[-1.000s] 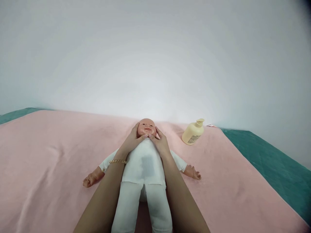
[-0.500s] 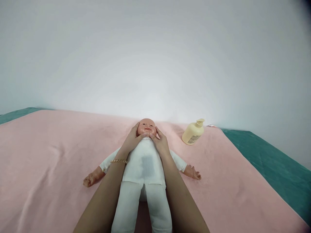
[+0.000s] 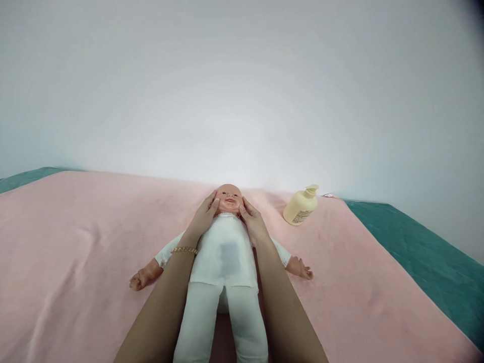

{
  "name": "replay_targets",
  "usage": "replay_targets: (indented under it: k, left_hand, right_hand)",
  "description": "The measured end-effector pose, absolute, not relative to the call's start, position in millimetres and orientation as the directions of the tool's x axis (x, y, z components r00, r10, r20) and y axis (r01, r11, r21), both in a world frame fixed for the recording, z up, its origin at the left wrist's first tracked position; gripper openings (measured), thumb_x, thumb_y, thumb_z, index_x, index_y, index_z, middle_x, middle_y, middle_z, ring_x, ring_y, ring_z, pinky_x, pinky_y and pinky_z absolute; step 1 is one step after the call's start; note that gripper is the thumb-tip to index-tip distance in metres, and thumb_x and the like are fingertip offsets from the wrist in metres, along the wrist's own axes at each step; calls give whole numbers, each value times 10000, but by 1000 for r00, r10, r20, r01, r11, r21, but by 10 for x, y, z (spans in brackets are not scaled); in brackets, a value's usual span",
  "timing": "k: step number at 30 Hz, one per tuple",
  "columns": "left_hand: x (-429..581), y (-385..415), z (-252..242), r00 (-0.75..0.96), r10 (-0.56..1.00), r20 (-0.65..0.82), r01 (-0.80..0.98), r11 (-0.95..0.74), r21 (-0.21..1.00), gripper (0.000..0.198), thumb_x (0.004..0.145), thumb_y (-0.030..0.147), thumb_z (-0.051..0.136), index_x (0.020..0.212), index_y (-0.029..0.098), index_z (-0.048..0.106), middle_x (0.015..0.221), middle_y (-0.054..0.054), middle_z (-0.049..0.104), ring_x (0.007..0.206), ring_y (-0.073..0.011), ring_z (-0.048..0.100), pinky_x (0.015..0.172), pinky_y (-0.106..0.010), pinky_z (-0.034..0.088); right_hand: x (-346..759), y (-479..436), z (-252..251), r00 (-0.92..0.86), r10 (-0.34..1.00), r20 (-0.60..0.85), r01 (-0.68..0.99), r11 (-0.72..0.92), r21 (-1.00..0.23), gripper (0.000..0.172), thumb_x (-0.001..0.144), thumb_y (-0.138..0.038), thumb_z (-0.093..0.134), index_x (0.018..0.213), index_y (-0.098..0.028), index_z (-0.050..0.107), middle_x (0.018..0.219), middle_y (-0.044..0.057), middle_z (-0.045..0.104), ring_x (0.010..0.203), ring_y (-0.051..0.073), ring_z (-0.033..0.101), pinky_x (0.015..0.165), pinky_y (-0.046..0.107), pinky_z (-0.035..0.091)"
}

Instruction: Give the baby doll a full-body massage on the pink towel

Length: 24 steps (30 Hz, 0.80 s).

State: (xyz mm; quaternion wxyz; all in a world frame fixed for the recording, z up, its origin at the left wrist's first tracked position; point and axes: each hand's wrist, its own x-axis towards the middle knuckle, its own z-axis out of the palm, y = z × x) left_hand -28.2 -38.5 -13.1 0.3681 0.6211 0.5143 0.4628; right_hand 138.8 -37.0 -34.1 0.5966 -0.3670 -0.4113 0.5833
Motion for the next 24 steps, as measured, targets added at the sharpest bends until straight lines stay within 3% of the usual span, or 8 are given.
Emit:
replay_targets:
  k: [9, 13, 17, 24]
  left_hand:
    - [-273, -396, -91, 22, 982, 187, 290, -185, 939, 602, 948, 476, 360, 1443, 133, 379, 1521, -117, 360, 1407, -213, 323, 1154, -357, 243]
    - [-270, -403, -109, 47, 980, 193, 275, -199, 941, 642, 914, 491, 447, 1458, 165, 344, 1537, -114, 331, 1413, -233, 310, 1155, -389, 252]
    - [-251, -403, -143, 75, 980, 183, 186, -194, 963, 776, 833, 489, 598, 1473, 174, 292, 1522, -137, 351, 1370, -268, 383, 1099, -396, 358]
    - [-252, -335, -242, 87, 970, 225, 147, -236, 961, 860, 764, 476, 687, 1457, 155, 291, 1500, -175, 368, 1338, -288, 424, 1074, -405, 392]
  right_hand:
    - [1396, -311, -415, -38, 998, 59, -434, 37, -900, 782, 730, -473, 735, 1391, -153, 466, 1286, 106, 617, 1167, 242, 608, 1055, 408, 439]
    - [1387, -351, -310, -7, 997, 72, -278, 68, -958, 751, 764, -536, 684, 1382, -164, 477, 1313, 93, 600, 1218, 240, 568, 1063, 408, 429]
    - [1360, -422, -184, 58, 996, 67, -82, 71, -994, 790, 710, -506, 741, 1379, -169, 488, 1352, 93, 568, 1255, 262, 532, 1072, 399, 420]
    - [1310, -457, -158, 97, 992, 75, -19, 77, -997, 831, 666, -399, 784, 1396, -167, 461, 1380, 115, 538, 1212, 274, 568, 1020, 396, 472]
